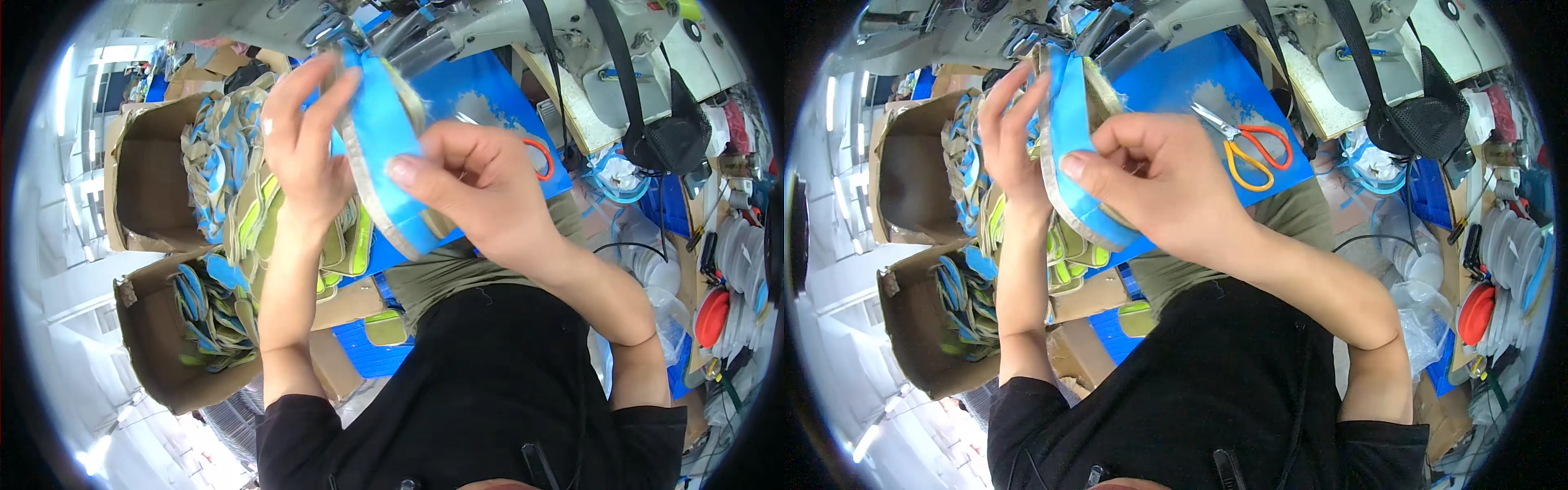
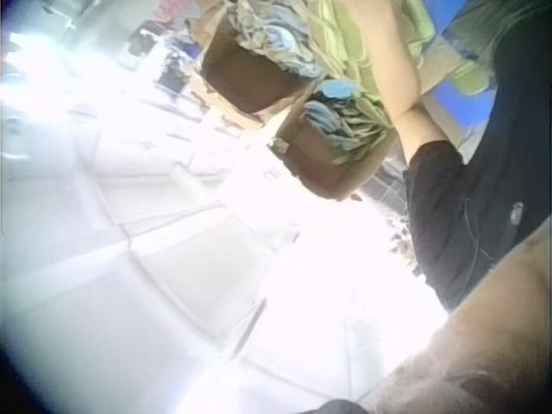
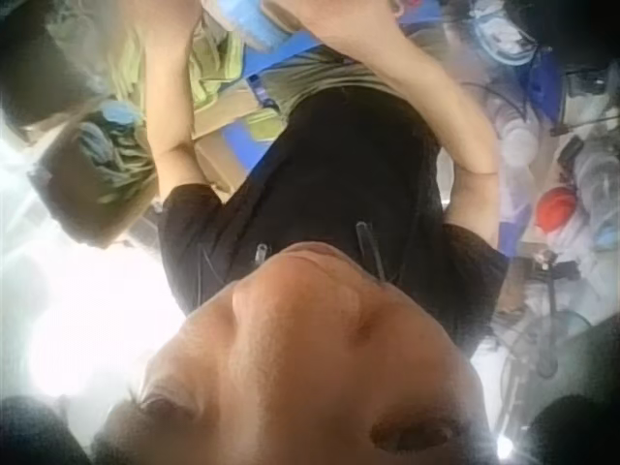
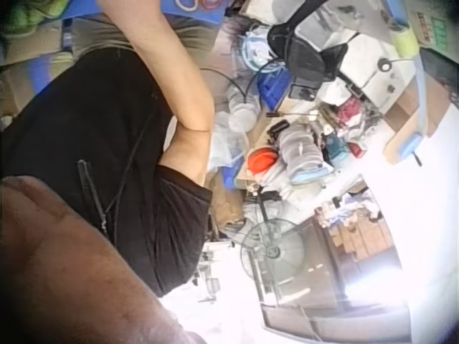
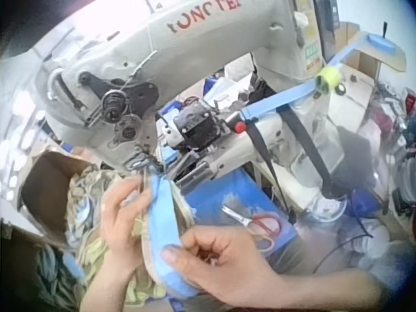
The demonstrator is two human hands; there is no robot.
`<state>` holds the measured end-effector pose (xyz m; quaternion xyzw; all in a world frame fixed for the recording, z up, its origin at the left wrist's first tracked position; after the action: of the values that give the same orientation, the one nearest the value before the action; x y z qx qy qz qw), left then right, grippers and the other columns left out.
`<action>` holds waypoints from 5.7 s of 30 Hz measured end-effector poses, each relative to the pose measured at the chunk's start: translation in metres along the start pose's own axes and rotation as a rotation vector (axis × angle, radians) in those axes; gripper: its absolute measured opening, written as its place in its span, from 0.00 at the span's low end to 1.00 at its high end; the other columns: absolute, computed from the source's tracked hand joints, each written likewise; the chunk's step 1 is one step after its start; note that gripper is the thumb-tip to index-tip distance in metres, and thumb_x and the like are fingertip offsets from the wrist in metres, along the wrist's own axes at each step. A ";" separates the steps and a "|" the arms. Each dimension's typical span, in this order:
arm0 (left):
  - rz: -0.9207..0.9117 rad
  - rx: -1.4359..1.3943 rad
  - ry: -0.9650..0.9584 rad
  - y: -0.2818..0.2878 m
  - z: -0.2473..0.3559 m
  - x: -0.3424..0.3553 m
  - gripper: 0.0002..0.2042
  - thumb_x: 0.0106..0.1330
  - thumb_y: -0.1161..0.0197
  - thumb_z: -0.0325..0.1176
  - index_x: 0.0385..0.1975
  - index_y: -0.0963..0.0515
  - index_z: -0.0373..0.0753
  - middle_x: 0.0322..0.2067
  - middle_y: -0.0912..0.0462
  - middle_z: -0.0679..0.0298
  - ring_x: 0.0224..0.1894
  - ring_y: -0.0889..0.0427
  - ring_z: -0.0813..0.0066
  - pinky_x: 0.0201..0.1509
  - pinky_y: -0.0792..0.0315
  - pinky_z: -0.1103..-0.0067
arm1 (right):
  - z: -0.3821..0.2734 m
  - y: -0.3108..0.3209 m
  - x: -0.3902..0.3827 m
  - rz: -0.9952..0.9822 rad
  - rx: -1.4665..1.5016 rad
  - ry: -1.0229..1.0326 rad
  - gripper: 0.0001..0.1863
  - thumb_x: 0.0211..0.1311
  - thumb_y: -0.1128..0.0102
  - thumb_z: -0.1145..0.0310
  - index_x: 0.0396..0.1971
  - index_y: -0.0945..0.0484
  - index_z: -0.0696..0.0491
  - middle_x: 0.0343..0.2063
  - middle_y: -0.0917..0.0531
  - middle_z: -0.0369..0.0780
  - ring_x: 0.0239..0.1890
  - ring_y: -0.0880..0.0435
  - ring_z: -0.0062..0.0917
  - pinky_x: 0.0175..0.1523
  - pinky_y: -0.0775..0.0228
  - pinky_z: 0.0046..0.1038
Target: The person assembles small fabric pouches by hand, inserting blue lining into green mesh shells and aligning edges. They use a sewing machine to stitch the perimeter of the pouches and scissors to trim excess threads. The finished pouches are placed into a cardboard box.
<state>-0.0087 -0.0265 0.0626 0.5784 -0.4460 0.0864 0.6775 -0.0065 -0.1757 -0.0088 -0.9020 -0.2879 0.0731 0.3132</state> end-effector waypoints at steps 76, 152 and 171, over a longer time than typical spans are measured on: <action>0.039 -0.083 -0.111 -0.023 0.008 -0.006 0.10 0.51 0.28 0.30 0.34 0.13 0.43 0.34 0.11 0.68 0.37 0.13 0.72 0.44 0.30 0.76 | 0.022 0.037 0.064 0.322 -0.582 0.475 0.09 0.52 0.26 0.72 0.34 0.15 0.56 0.30 0.13 0.41 0.34 0.11 0.28 0.40 0.21 0.28; -0.013 0.036 -0.121 -0.034 -0.003 -0.028 0.16 0.50 0.28 0.34 0.41 0.11 0.46 0.32 0.15 0.70 0.44 0.14 0.68 0.55 0.34 0.73 | 0.043 0.048 0.053 0.184 -0.302 0.166 0.19 0.52 0.29 0.70 0.45 0.13 0.60 0.29 0.13 0.38 0.31 0.14 0.18 0.39 0.21 0.23; -0.006 -0.250 0.136 -0.038 -0.021 -0.035 0.13 0.57 0.25 0.29 0.43 0.11 0.42 0.37 0.12 0.62 0.48 0.14 0.63 0.54 0.30 0.72 | 0.047 0.047 0.055 0.120 -0.191 0.242 0.19 0.54 0.28 0.72 0.46 0.15 0.63 0.30 0.14 0.38 0.32 0.16 0.16 0.39 0.21 0.20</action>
<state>0.0053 -0.0065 0.0119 0.4836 -0.4047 0.0670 0.7732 0.0462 -0.1502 -0.0718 -0.9456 -0.1992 -0.0450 0.2533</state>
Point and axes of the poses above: each hand's wrist, its own x-axis towards the middle knuckle, its own y-axis out of the back of the hand, z = x × y, the point moved 6 cm from there along x, towards the middle knuckle
